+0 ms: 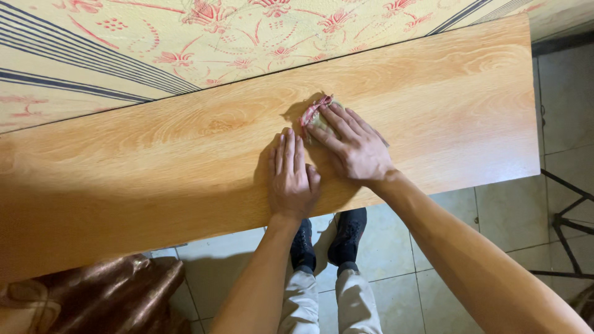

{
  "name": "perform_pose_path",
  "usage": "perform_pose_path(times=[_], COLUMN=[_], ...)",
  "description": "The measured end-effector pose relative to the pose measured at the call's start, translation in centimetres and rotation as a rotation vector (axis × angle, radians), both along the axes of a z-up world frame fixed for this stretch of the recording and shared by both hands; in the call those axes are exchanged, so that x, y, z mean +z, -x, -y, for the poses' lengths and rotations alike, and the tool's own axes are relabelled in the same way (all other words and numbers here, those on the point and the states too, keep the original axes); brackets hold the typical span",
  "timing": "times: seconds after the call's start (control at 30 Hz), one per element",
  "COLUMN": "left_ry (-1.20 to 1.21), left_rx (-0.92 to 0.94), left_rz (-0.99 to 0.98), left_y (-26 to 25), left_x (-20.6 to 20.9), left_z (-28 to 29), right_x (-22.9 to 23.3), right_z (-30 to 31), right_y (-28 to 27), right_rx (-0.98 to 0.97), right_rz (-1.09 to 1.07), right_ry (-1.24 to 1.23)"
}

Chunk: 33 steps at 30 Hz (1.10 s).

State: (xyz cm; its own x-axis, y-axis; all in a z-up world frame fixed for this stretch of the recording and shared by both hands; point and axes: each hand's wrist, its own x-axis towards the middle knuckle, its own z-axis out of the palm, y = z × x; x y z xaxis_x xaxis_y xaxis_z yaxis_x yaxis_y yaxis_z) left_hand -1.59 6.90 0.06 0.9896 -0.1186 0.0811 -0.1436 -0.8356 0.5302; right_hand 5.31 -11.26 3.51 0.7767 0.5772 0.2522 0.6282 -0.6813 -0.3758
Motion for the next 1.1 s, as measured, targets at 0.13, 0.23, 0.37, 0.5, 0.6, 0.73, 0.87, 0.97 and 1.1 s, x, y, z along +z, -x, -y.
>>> perform_pose_path(times=[0.13,0.23,0.37,0.5,0.6,0.73,0.87,0.97,1.1], left_ry=[0.0,-0.055,-0.103,-0.117,-0.145,-0.132,-0.117,-0.114,-0.13], left_rx=[-0.061,-0.063,-0.041,-0.037,-0.042,-0.04,-0.017,-0.009,-0.016], left_rz=[-0.008,0.01,0.084,0.049,0.032,0.051,0.042,0.067,0.057], left_y=[-0.7,-1.9,-2.6,-2.5,-2.5,-2.7,-2.7,-2.8,-2.9], left_x=[-0.7,-1.1,-1.0,-1.0,-1.2,-1.1,-0.7,-0.3,-0.2], left_z=[-2.0,-5.1,-8.8,-9.2,-9.3,-9.4,-9.1,-9.1,-9.3], right_x=[0.0,-0.2,-0.4,-0.7,-1.2,-1.6,-0.9,-0.5,-0.9], right_z=[1.7,2.8,2.8,2.2,0.8,-2.4,-4.5,-4.6,-2.9], right_y=[0.5,-0.5,-2.3,-4.5,-5.6,-6.0,-4.3,-2.7,-2.3], right_rx=[0.052,0.068,0.01,0.007,-0.012,-0.042,-0.055,-0.032,0.046], right_rz=[0.008,0.008,0.005,0.016,0.016,0.036,0.003,-0.001,0.022], right_ry=[0.006,-0.011,0.008,0.032,0.063,0.049,0.017,0.002,0.032])
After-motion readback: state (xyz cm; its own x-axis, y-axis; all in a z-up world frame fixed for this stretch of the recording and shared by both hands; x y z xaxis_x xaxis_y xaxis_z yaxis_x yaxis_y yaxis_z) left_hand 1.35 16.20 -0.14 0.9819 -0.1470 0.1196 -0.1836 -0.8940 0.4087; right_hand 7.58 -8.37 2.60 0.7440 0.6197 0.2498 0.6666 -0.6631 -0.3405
